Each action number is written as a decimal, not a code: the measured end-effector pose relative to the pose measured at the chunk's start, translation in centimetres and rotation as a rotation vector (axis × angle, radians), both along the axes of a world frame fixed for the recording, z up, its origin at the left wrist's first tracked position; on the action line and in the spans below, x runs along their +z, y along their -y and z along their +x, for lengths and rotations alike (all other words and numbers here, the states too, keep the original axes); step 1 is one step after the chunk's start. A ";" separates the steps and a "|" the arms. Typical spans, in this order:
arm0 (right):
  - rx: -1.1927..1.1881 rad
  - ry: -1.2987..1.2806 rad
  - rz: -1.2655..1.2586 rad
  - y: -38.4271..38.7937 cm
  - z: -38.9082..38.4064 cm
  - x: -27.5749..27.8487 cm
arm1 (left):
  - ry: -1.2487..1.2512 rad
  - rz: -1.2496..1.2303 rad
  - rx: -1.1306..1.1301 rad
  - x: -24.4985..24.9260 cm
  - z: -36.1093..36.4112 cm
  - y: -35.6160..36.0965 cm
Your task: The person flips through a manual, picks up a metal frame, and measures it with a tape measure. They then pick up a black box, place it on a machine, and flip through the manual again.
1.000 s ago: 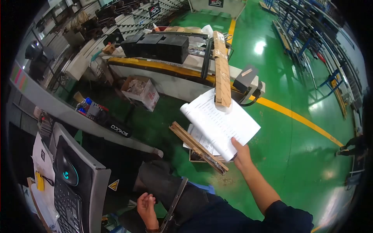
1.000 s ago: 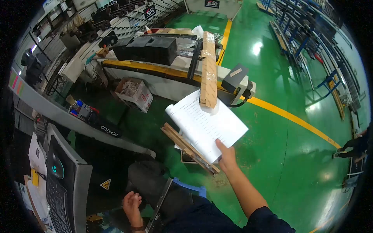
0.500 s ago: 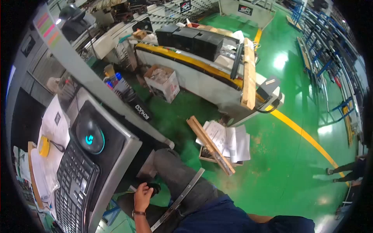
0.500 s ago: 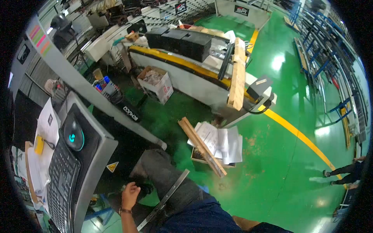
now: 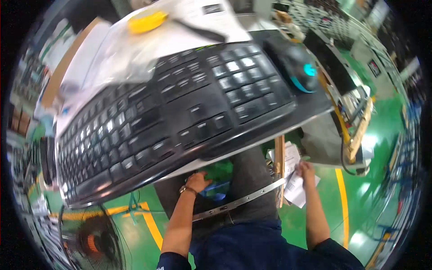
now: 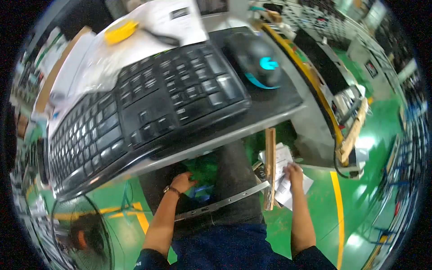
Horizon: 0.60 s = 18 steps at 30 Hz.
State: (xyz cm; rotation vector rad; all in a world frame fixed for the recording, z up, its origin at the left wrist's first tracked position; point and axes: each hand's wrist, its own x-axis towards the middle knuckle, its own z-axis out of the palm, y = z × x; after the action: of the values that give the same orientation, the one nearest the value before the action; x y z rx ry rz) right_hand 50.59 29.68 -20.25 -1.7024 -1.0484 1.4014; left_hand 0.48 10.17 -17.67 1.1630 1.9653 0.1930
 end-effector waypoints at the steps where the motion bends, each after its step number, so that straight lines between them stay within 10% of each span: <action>1: 0.049 0.043 0.059 -2.1 -3.1 4.0 | -0.011 -0.017 -0.037 0.2 0.0 0.2; 8: 0.560 0.339 0.336 -1.2 -21.4 15.4 | 0.112 0.010 0.150 0.7 -1.5 -0.7; 18: 0.841 0.627 0.659 2.8 -23.5 7.7 | 0.144 0.230 0.017 -4.5 -2.3 0.2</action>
State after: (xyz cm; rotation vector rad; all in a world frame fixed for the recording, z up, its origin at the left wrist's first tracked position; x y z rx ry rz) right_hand 27.06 26.87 -12.58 -1.2257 -2.4528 0.7380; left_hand -1.87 9.94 -22.13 1.2414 1.8620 0.5087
